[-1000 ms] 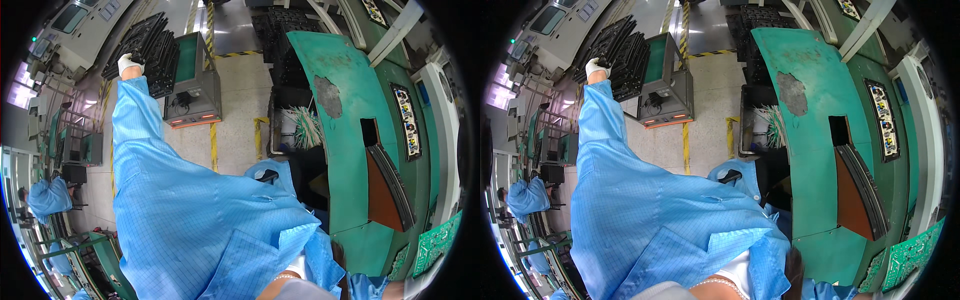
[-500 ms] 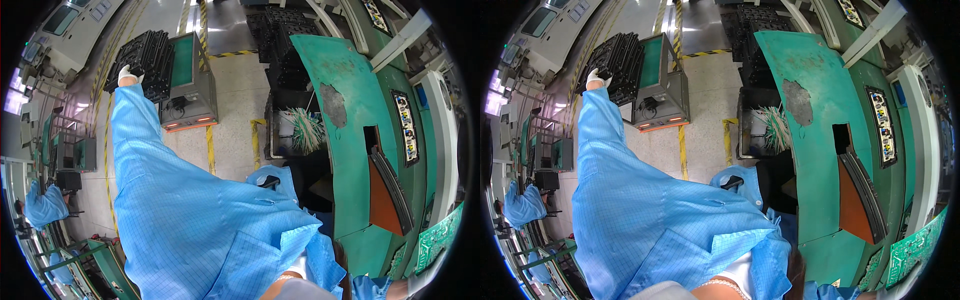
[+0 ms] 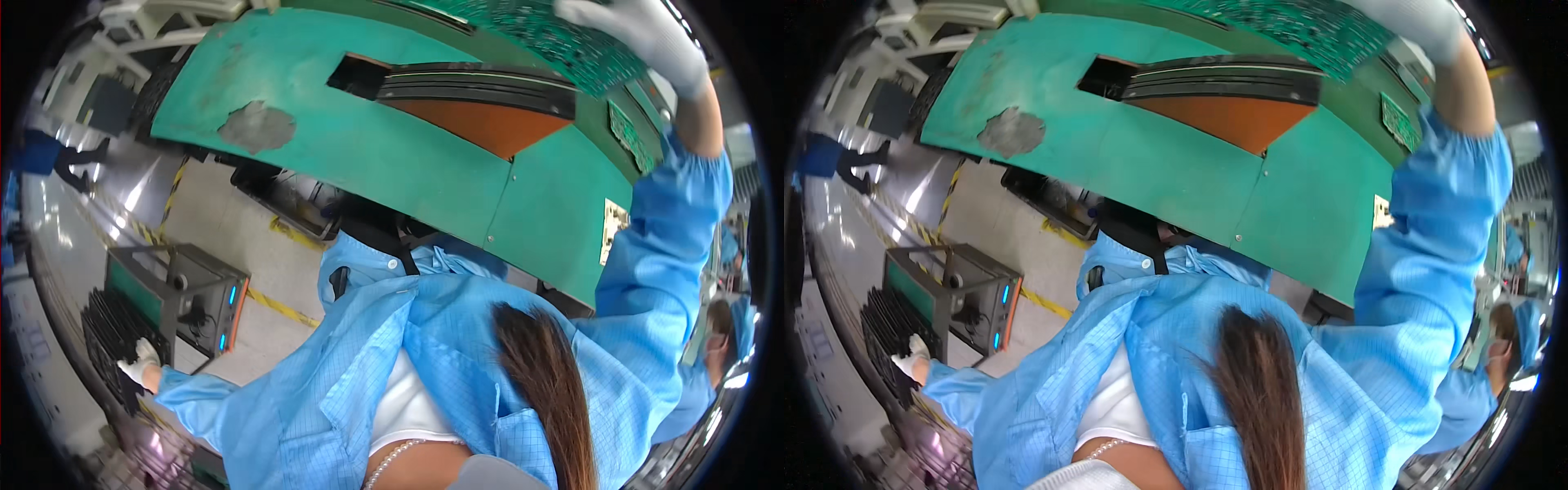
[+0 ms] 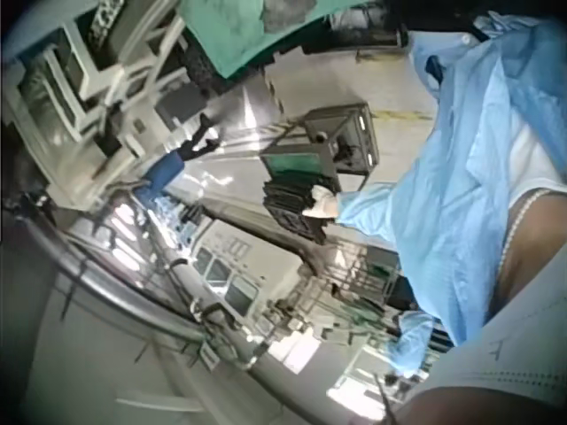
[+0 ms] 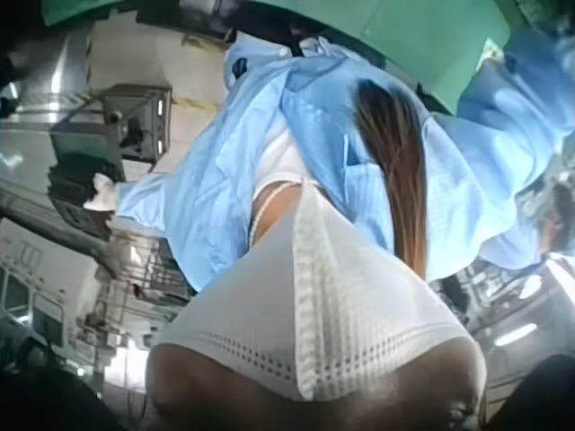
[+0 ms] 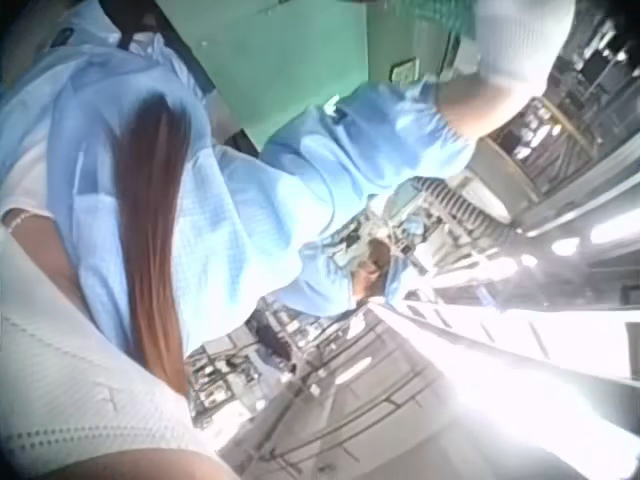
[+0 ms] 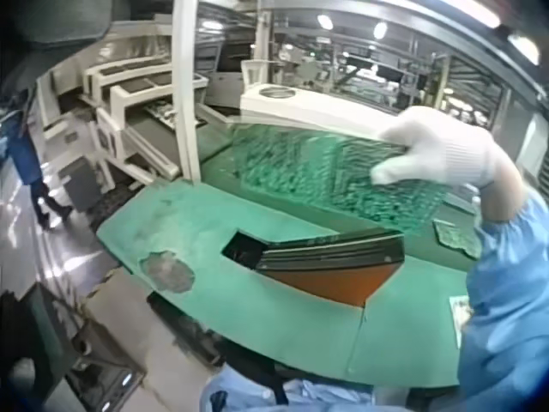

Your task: Picking up, inspecting, and organizing printed circuit boards on an assembly line.

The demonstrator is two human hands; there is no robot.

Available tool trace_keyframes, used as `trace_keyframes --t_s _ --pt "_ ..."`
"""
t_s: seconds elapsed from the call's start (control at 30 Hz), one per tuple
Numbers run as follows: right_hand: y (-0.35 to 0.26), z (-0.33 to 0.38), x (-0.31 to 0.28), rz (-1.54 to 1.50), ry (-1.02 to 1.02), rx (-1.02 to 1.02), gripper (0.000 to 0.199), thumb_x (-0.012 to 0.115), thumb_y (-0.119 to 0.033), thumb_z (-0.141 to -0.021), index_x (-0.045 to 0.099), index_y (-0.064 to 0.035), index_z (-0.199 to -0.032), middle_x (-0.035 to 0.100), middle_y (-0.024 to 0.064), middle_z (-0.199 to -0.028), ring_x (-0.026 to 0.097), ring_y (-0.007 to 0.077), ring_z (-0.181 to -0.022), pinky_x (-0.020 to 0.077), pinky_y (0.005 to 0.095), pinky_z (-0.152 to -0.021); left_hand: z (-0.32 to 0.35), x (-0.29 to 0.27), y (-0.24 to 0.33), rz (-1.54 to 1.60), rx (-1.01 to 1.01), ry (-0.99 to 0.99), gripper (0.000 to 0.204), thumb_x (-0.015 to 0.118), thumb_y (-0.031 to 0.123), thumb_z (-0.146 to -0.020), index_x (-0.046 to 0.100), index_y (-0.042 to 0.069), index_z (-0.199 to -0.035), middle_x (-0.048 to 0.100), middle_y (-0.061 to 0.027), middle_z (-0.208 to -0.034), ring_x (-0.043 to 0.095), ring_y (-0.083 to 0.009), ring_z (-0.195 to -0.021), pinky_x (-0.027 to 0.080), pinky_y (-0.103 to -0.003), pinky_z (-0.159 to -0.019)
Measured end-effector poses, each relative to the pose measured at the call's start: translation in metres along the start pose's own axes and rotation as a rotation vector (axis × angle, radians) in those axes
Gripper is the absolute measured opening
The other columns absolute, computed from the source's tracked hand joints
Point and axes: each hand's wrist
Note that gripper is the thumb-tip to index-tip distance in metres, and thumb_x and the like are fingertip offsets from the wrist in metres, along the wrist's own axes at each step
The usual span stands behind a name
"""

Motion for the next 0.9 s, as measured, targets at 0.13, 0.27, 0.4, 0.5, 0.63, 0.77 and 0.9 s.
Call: trace_keyframes --t_s 0.13,0.27,0.4,0.5,0.63,0.77,0.9 --pt "-0.010 -0.034 0.012 0.035 -0.052 -0.093 0.037 0.075 -0.030 -0.084 0.069 0.0048 -0.096 0.066 0.0202 -0.079 0.066 0.0306 -0.074 0.0524 0.0392 -0.071 0.040 0.052 -0.052 -0.108 -0.194 -0.087 0.080 0.063 0.043 -0.094 0.029 0.005 -0.155 0.037 -0.0150 -0.158 0.032 -0.0362 -0.148 0.032 -0.052 -0.118" --pt "-0.005 -0.058 0.019 0.232 -0.173 -0.314 0.040 0.075 -0.033 -0.085 0.067 0.0055 -0.089 0.065 0.0224 -0.079 0.065 0.0369 -0.076 0.0514 0.0427 -0.072 0.128 0.083 -0.126 -0.419 -0.175 -0.472 0.053 0.051 0.028 -0.102 0.042 -0.005 -0.142 0.050 -0.0240 -0.142 0.053 -0.0419 -0.129 0.044 -0.053 -0.110" --pt "-0.005 -0.079 0.024 0.228 -0.353 -0.330 0.043 0.075 -0.034 -0.085 0.066 0.0075 -0.091 0.065 0.0236 -0.077 0.064 0.0378 -0.076 0.0504 0.0436 -0.072 0.236 0.118 -0.182 -0.525 0.061 -0.907 0.039 0.052 0.017 -0.102 0.052 -0.009 -0.131 0.062 -0.0238 -0.124 0.063 -0.0337 -0.116 0.054 -0.040 -0.097" --pt "-0.009 -0.083 0.024 0.259 -0.422 -0.318 0.044 0.075 -0.034 -0.085 0.065 0.0081 -0.093 0.065 0.0233 -0.078 0.064 0.0372 -0.076 0.0502 0.0439 -0.073 0.323 0.147 -0.220 -0.707 0.462 -1.130 0.029 0.058 0.015 -0.100 0.062 -0.006 -0.120 0.069 -0.0154 -0.112 0.066 -0.0229 -0.104 0.054 -0.031 -0.091" --pt "-0.012 -0.083 0.022 0.245 -0.469 -0.226 0.044 0.075 -0.033 -0.086 0.065 0.0083 -0.095 0.066 0.0220 -0.080 0.064 0.0352 -0.076 0.0504 0.0440 -0.073 0.415 0.176 -0.267 -0.661 0.475 -1.334 0.017 0.061 0.006 -0.098 0.066 -0.003 -0.112 0.071 -0.0122 -0.106 0.067 -0.0188 -0.099 0.052 -0.030 -0.093" --pt "-0.014 -0.085 0.025 0.206 -0.483 -0.245 0.043 0.074 -0.033 -0.086 0.065 0.0086 -0.096 0.067 0.0211 -0.080 0.064 0.0341 -0.076 0.0508 0.0439 -0.073 0.458 0.187 -0.311 -0.684 0.441 -1.428 0.016 0.065 0.007 -0.096 0.068 -0.003 -0.108 0.072 -0.0106 -0.102 0.067 -0.0157 -0.094 0.052 -0.028 -0.086" --pt "-0.016 -0.081 0.030 0.261 -0.471 -0.185 0.041 0.075 -0.031 -0.085 0.067 0.0075 -0.097 0.068 0.0211 -0.081 0.066 0.0346 -0.077 0.0517 0.0442 -0.073 0.461 0.185 -0.327 -0.749 0.614 -1.333 0.015 0.066 0.007 -0.094 0.069 -0.002 -0.106 0.072 -0.0112 -0.102 0.068 -0.0171 -0.092 0.053 -0.029 -0.086"
Point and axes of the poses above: each hand's wrist, its own z-axis away from the middle knuckle, its own x-axis out of the palm, y = z × x
